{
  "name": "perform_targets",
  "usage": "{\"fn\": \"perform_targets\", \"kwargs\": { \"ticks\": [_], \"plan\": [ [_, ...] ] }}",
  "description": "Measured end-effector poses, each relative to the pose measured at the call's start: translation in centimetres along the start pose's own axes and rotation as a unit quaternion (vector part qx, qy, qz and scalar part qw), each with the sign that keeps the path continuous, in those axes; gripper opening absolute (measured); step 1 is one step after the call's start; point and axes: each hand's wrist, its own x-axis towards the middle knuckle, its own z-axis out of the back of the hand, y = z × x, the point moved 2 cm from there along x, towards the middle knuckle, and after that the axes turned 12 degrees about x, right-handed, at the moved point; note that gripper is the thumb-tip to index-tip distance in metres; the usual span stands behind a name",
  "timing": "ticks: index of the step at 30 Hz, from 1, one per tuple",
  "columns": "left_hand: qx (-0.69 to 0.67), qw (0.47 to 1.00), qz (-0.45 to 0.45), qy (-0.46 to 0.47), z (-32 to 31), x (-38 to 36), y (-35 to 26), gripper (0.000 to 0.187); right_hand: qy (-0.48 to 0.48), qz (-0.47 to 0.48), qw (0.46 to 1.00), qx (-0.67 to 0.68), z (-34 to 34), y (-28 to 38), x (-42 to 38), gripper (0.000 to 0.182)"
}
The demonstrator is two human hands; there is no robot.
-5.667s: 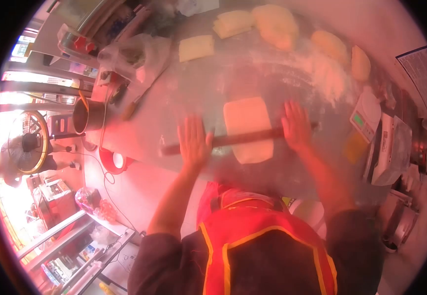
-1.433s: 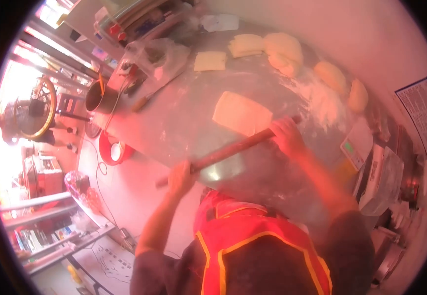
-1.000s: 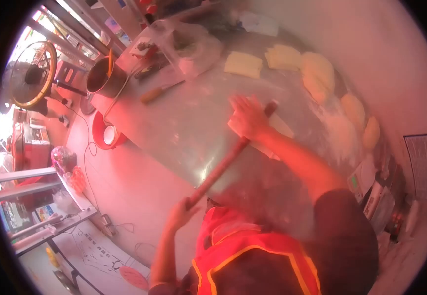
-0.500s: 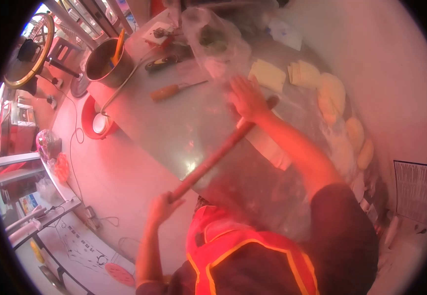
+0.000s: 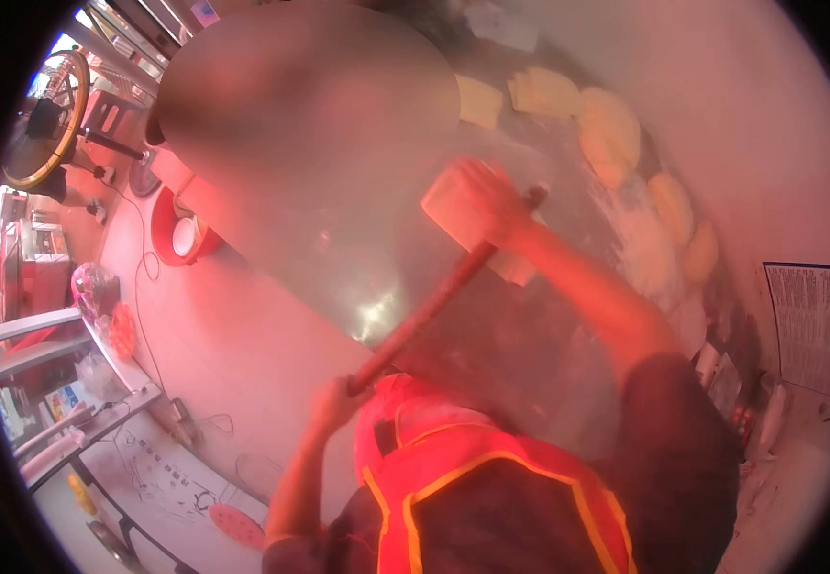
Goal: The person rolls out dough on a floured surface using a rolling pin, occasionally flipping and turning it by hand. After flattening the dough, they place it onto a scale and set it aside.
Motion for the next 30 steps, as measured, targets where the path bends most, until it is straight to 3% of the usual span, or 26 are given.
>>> {"fn": "perform_targets", "kwargs": {
  "ticks": [3,6,10,13,16,18,20,23,24,27,28,30],
  "plan": [
    [0.053,0.998,-0.006,-0.017,-1.5,-0.4,-1.1,0.044,-0.004,-0.023,1.0,0.001,-1.7,-0.1,-1.5,0.053],
    [0.067,0.997,-0.032,0.018,-5.0,-1.3,-3.1,0.05,0.053,-0.071,0.995,-0.04,1.1,0.2,-9.5,0.055],
    [0.074,0.994,-0.048,0.068,-8.8,-2.4,-5.2,0.055,0.02,-0.09,0.994,0.061,4.0,1.0,-19.1,0.058],
    [0.034,0.995,-0.052,0.082,-8.8,-2.9,-5.8,0.054,0.047,-0.143,0.988,0.041,5.4,1.8,-23.8,0.058],
    [-0.003,0.997,-0.071,0.035,-8.3,-2.4,-4.8,0.054,0.058,-0.088,0.994,0.021,4.3,0.4,-18.2,0.057],
    [-0.069,0.995,-0.067,0.004,-5.6,-1.6,-4.1,0.054,0.038,-0.044,0.996,-0.066,1.4,-0.6,-9.8,0.056],
    [-0.051,0.998,-0.037,-0.018,-3.7,-0.9,-3.4,0.052,-0.019,-0.046,0.998,-0.041,0.3,0.0,-2.0,0.054],
    [-0.014,0.999,-0.031,-0.026,-0.7,0.0,-2.1,0.05,-0.026,-0.074,0.997,0.002,1.1,0.0,-2.1,0.054],
    [-0.005,0.998,-0.049,-0.03,-0.9,0.2,-1.4,0.051,0.068,-0.041,0.996,-0.051,0.0,-1.9,-5.9,0.054],
    [-0.055,0.997,-0.047,-0.014,-0.9,1.6,0.4,0.05,0.034,-0.076,0.997,0.001,-0.9,-1.7,-5.3,0.053],
    [-0.078,0.996,-0.032,-0.019,-0.9,2.2,1.3,0.049,0.004,-0.048,0.999,0.01,-1.0,-1.0,-1.9,0.054],
    [-0.09,0.995,-0.006,-0.042,1.3,3.3,2.2,0.048,0.014,-0.026,0.995,-0.094,-4.0,-1.6,4.8,0.059]
  ]
}}
